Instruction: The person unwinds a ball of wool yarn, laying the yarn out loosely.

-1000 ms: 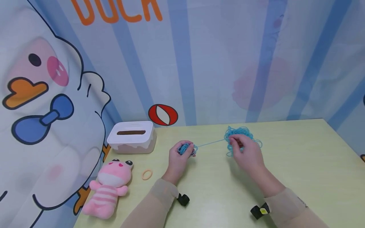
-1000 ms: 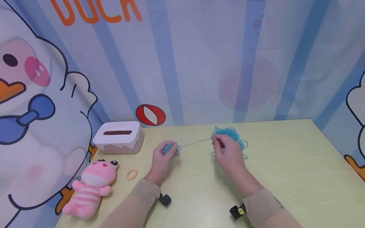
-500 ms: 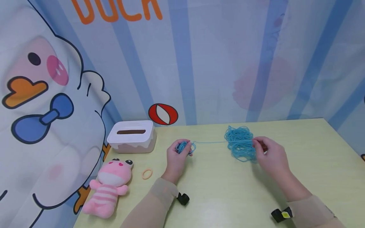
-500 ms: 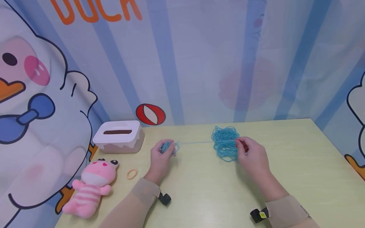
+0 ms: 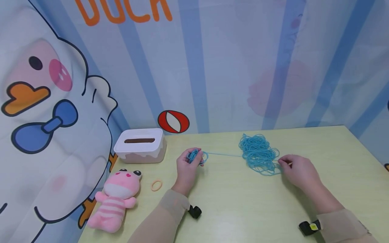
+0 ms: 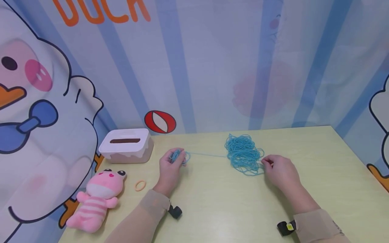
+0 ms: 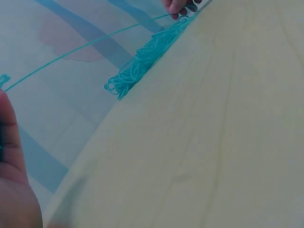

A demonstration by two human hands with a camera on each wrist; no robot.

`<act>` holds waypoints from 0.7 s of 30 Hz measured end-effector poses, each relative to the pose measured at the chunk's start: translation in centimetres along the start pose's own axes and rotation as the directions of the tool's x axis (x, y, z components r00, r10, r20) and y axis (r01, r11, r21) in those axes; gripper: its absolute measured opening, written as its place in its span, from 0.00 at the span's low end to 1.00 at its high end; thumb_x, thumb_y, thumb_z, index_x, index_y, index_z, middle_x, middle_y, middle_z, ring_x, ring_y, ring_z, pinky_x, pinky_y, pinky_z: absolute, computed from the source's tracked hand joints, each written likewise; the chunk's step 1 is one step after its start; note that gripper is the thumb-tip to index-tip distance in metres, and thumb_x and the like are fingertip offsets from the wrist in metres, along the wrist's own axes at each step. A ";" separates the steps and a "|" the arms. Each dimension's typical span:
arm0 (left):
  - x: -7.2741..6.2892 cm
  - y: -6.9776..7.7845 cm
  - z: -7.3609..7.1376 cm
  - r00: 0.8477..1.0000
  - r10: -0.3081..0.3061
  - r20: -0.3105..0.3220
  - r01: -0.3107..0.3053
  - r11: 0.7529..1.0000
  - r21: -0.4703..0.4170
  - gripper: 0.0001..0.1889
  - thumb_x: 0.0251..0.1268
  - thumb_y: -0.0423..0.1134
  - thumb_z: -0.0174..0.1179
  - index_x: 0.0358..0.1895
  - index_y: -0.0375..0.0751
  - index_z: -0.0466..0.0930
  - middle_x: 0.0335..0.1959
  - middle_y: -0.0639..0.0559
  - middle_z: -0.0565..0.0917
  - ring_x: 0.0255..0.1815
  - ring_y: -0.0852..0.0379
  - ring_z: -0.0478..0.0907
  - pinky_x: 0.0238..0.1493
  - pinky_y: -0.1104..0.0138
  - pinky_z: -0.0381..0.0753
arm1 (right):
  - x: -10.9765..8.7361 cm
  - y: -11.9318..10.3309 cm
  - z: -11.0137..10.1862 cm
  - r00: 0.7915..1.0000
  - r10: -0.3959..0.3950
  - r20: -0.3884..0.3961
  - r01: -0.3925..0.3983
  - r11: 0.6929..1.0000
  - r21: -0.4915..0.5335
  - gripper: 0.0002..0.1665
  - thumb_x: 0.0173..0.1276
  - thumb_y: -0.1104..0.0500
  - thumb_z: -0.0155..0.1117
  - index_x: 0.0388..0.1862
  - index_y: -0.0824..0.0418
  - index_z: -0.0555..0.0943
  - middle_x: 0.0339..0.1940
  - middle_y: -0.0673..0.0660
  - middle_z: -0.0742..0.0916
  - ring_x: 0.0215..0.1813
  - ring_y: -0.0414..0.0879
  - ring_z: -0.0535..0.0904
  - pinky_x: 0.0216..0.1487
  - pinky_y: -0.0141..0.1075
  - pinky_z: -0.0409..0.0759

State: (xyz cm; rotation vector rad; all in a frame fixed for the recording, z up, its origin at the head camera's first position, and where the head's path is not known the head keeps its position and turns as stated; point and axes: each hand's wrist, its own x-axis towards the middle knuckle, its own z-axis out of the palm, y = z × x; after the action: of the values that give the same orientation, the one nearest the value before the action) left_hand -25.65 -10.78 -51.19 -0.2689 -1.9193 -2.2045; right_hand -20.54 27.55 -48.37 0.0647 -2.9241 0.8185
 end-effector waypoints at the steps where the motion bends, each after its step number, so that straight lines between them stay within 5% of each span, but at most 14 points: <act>1: 0.0 0.0 0.0 1.000 -0.008 0.007 0.008 1.000 0.002 0.16 0.78 0.36 0.69 0.57 0.25 0.84 0.34 0.54 0.88 0.32 0.61 0.85 0.39 0.70 0.91 | 0.1 0.1 0.1 1.000 0.010 0.016 -0.010 1.000 -0.006 0.18 0.85 0.56 0.61 0.58 0.67 0.89 0.50 0.68 0.93 0.48 0.62 0.88 0.45 0.56 0.86; 9: -0.1 0.1 0.0 0.995 -0.053 0.083 0.052 0.999 0.013 0.19 0.79 0.34 0.68 0.62 0.22 0.81 0.40 0.55 0.89 0.36 0.62 0.88 0.44 0.69 0.93 | 0.7 -0.3 0.9 0.998 0.031 0.047 -0.030 0.999 -0.019 0.15 0.80 0.53 0.69 0.53 0.62 0.91 0.47 0.64 0.93 0.48 0.61 0.89 0.47 0.57 0.86; 14: -0.2 0.2 0.1 0.993 -0.071 0.097 0.069 0.997 0.029 0.20 0.79 0.35 0.69 0.62 0.23 0.81 0.41 0.55 0.90 0.38 0.62 0.89 0.47 0.69 0.93 | 0.5 -2.0 1.0 0.999 0.008 -0.051 -0.007 1.000 0.019 0.16 0.82 0.54 0.67 0.57 0.64 0.89 0.57 0.70 0.88 0.54 0.67 0.86 0.50 0.61 0.86; 18: -0.2 0.1 0.0 0.991 -0.085 0.104 0.078 0.995 0.063 0.21 0.78 0.38 0.70 0.63 0.24 0.82 0.44 0.53 0.91 0.40 0.61 0.90 0.50 0.69 0.93 | 0.3 -5.3 1.9 0.974 -0.133 -0.184 0.149 0.986 0.075 0.14 0.82 0.58 0.66 0.56 0.65 0.90 0.54 0.67 0.90 0.52 0.64 0.86 0.52 0.61 0.86; 21: -0.2 0.0 -0.1 0.990 -0.090 0.108 0.081 0.993 0.087 0.21 0.78 0.40 0.70 0.63 0.26 0.84 0.46 0.50 0.91 0.41 0.61 0.90 0.52 0.70 0.92 | 0.4 -8.3 3.4 0.939 -0.274 -0.206 0.298 0.950 0.095 0.13 0.81 0.60 0.67 0.57 0.63 0.90 0.53 0.63 0.93 0.55 0.62 0.89 0.56 0.60 0.89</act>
State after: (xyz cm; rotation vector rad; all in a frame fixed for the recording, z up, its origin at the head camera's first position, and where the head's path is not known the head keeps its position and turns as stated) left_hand -25.46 -10.82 -51.28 -0.3083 -2.1123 -2.1998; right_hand -20.67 18.72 -46.92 0.3910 -2.5975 0.9014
